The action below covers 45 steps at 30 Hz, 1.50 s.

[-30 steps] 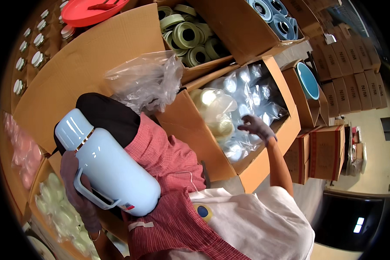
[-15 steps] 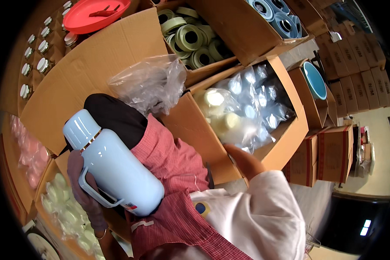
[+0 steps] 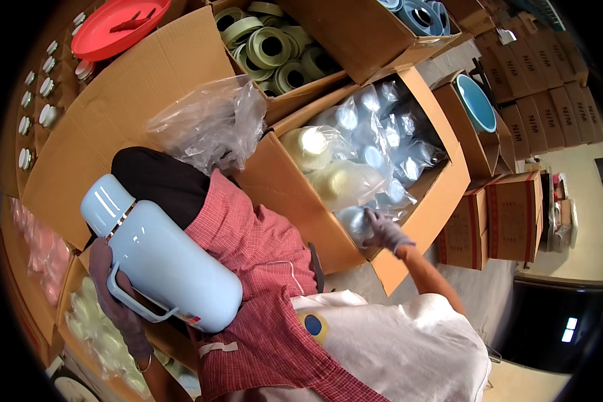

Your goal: The person assembles thermos bottles by inserting inner liners into outer shells, screwing on lids, and placing the finished units into plastic bags. The person handles multiple bottles, including light green and light blue models, in a repetitive assembly sequence.

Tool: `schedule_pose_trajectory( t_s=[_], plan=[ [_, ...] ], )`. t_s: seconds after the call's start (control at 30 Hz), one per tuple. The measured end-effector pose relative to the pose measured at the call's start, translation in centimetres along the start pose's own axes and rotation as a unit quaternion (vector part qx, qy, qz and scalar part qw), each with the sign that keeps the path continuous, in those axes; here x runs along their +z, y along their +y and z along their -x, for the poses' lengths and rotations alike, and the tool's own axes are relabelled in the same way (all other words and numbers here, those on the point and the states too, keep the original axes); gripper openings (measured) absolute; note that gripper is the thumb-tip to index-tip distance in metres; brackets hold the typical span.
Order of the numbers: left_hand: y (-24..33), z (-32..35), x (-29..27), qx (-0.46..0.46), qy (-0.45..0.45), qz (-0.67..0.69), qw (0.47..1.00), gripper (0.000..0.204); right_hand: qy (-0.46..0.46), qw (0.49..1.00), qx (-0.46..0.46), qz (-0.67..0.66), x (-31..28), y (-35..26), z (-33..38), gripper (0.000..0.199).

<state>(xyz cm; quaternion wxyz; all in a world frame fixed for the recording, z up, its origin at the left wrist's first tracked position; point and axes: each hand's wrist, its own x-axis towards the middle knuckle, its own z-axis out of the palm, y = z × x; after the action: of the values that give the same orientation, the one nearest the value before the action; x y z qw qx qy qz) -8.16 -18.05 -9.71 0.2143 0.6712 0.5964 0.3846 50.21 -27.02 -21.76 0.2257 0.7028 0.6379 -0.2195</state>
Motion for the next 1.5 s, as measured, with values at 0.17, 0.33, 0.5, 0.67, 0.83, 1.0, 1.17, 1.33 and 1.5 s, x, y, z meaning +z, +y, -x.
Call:
schedule_pose_trajectory(
  t_s=[0.17,0.33,0.5,0.67,0.83,1.0,1.17,1.33,1.5],
  plan=[
    [0.8,-1.8,-1.4,0.021,-0.059,0.016,0.998,0.036,-0.094,0.995,0.016,-0.007,0.9,0.2,-0.4,0.024],
    [1.8,-5.5,-5.1,-0.012,-0.022,0.149,0.989,0.033,-0.251,0.841,-0.246,-0.411,-24.2,-14.8,-2.1,0.031],
    [-4.3,-12.3,-3.1,0.033,-0.054,0.352,0.934,0.061,-0.26,0.508,-0.451,-0.686,-38.8,-32.2,-11.3,0.025],
    [-2.7,-15.6,-2.1,0.067,-0.104,0.395,0.91,0.123,-0.356,0.281,-0.53,-0.717,-50.6,-45.4,-20.1,0.029],
    [-4.6,-18.8,-2.7,0.127,0.023,-0.027,0.991,0.072,-0.148,0.302,-0.476,-0.812,-52.6,-51.7,-20.6,0.044],
    [-8.9,-19.5,-1.0,0.059,0.193,0.152,0.968,0.033,0.2,0.569,-0.528,-0.597,-41.4,-49.9,-12.2,0.073],
    [-4.4,-21.2,-0.4,0.274,0.255,-0.232,0.898,0.035,0.364,0.613,-0.574,-0.403,-31.8,-48.1,-13.6,0.053],
    [-8.4,-18.3,-1.0,-0.001,0.21,0.033,0.977,0.026,0.161,0.756,-0.446,-0.451,-30.7,-44.7,-16.3,0.031],
    [-10.2,-10.7,-2.9,-0.024,0.104,0.35,0.93,0.026,0.455,0.803,-0.364,-0.123,-26.8,-41.4,-20.1,0.032]
  ],
)
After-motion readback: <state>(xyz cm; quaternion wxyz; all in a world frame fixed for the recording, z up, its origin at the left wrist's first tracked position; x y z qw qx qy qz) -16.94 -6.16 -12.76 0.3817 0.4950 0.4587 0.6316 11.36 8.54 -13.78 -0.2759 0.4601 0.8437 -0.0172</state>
